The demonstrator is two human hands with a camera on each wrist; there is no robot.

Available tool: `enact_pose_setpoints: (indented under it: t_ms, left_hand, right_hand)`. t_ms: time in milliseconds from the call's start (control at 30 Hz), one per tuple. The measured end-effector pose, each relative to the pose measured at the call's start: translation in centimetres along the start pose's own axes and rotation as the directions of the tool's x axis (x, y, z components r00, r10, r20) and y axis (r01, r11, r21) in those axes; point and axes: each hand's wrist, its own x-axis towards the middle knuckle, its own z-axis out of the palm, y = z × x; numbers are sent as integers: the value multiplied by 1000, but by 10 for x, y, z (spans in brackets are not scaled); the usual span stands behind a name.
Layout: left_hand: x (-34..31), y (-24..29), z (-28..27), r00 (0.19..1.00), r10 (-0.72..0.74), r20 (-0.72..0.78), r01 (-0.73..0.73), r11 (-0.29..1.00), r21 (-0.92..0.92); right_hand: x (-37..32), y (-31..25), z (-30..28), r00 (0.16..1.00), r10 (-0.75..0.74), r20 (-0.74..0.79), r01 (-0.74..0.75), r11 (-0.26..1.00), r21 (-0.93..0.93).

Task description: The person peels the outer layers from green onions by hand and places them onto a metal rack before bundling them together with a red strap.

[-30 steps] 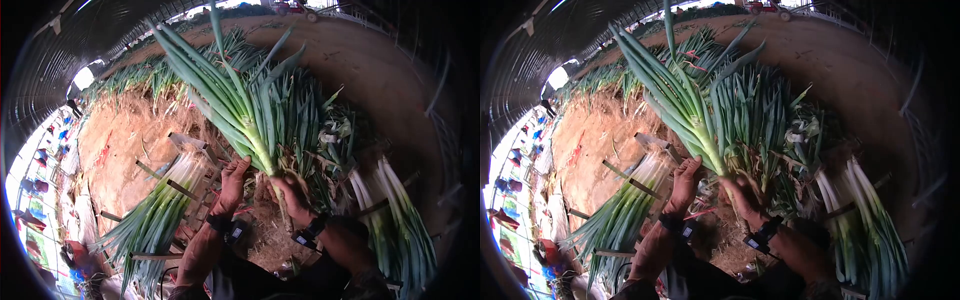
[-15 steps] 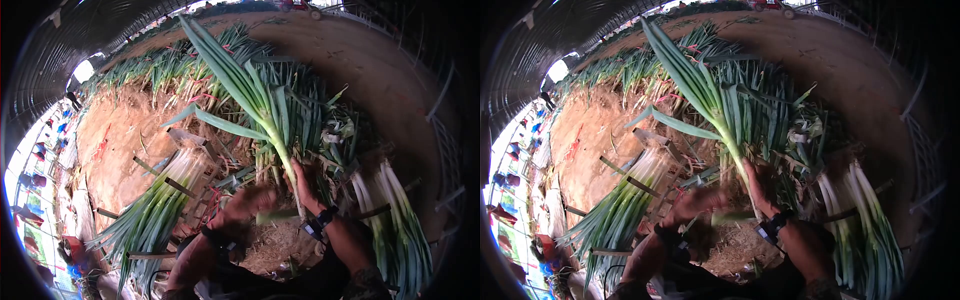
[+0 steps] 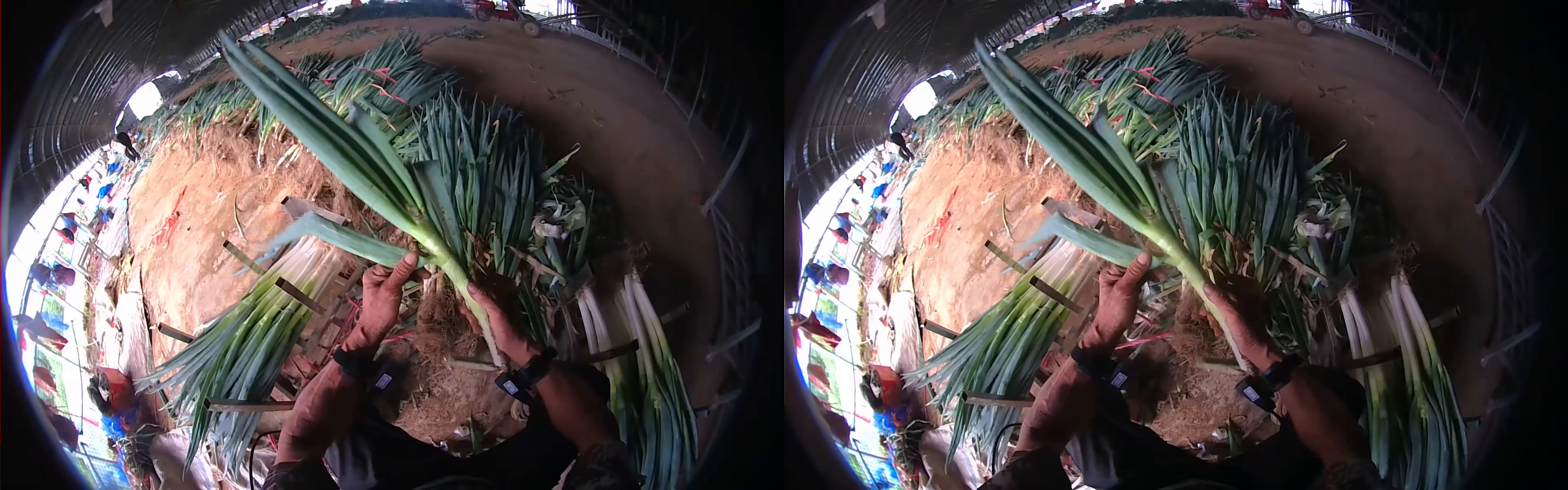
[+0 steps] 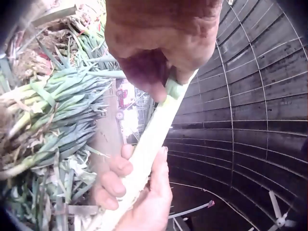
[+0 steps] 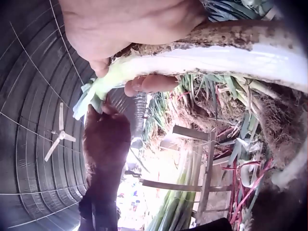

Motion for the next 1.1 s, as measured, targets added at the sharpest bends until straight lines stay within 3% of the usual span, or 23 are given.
enact_pose_setpoints:
  t_ms: [33, 133, 167, 200, 233, 300, 400, 433, 467, 500, 533, 567, 600, 667, 700, 733, 800, 867, 900, 967, 1100]
  left_hand:
    - [-5, 9, 3, 1000, -17, 22, 16, 998, 53]
    - [-37, -9, -12, 914, -114, 389, 50, 984, 171]
    - [-54, -23, -18, 777, -166, 607, -61, 940, 335]
    - [-64, -25, -15, 590, -259, 765, -207, 867, 453]
    - [-71, -27, -12, 461, -492, 739, -82, 805, 587]
    - [-77, -1, 11, 97, -827, 554, 76, 561, 824]
    - [-52, 5, -7, 288, -807, 515, -244, 458, 855]
    - [-40, -3, -4, 465, -155, 872, -190, 944, 269]
    - [-35, 11, -8, 731, -251, 635, -79, 893, 443]
    - [-30, 25, -12, 897, -313, 312, 118, 850, 514]
    - [-20, 37, -8, 944, -273, 184, 184, 901, 393]
    - [-10, 43, -6, 968, -248, 45, 229, 939, 257]
    - [-1, 39, -10, 988, -155, 19, 151, 978, 145]
    - [9, 39, -11, 994, -91, 56, 94, 995, -45]
    - [12, 37, -13, 990, -130, 62, 136, 986, -92]
    - [14, 25, -13, 989, -149, -7, 147, 984, -97]
    - [14, 15, -13, 991, -126, 45, 129, 987, -98]
    - [4, 9, -2, 983, -179, 29, 181, 976, -124]
    - [-2, 14, 5, 981, -187, 50, 192, 973, -128]
    - [-5, 9, 7, 983, -158, 92, 165, 983, -82]
    - [-12, 11, 6, 991, -95, 92, 94, 995, 16]
  right_hand:
    - [-3, -9, 0, 1000, -19, -7, 18, 999, -26]
    - [3, -8, 0, 996, -88, -13, 85, 982, -171]
    - [10, 3, 0, 976, -215, -42, 206, 966, -157]
    - [14, -3, 8, 939, -335, -71, 322, 935, -146]
    - [7, -15, 4, 996, -91, -12, 87, 982, -165]
    - [12, 2, -1, 999, 25, -47, -29, 996, -90]
    - [17, 16, -4, 998, 52, -43, -54, 998, -29]
    - [17, 18, -5, 999, 42, -29, -43, 999, -24]
    - [16, 21, -6, 999, 34, -13, -34, 999, -21]
    - [13, 22, -5, 999, 32, -13, -32, 999, -22]
    - [9, 24, -2, 999, 30, -12, -30, 999, -25]
    - [6, 27, 2, 999, 30, -11, -30, 999, -30]
    - [2, 30, 4, 999, 43, 15, -42, 997, -58]
    - [-4, 30, 15, 996, 66, 60, -59, 992, -110]
    - [-10, 21, 17, 994, 44, 105, -20, 976, -218]
    - [-11, 23, 20, 990, 64, 128, -27, 962, -273]
    - [-9, 8, 28, 983, -57, 177, 110, 947, -302]
    - [2, 10, 25, 985, 46, 164, -16, 983, -182]
    - [19, 41, 11, 998, 12, 63, 9, 948, -319]
    - [16, 35, 18, 998, -63, 24, 67, 972, -223]
    - [32, 74, 9, 987, -160, -14, 145, 926, -347]
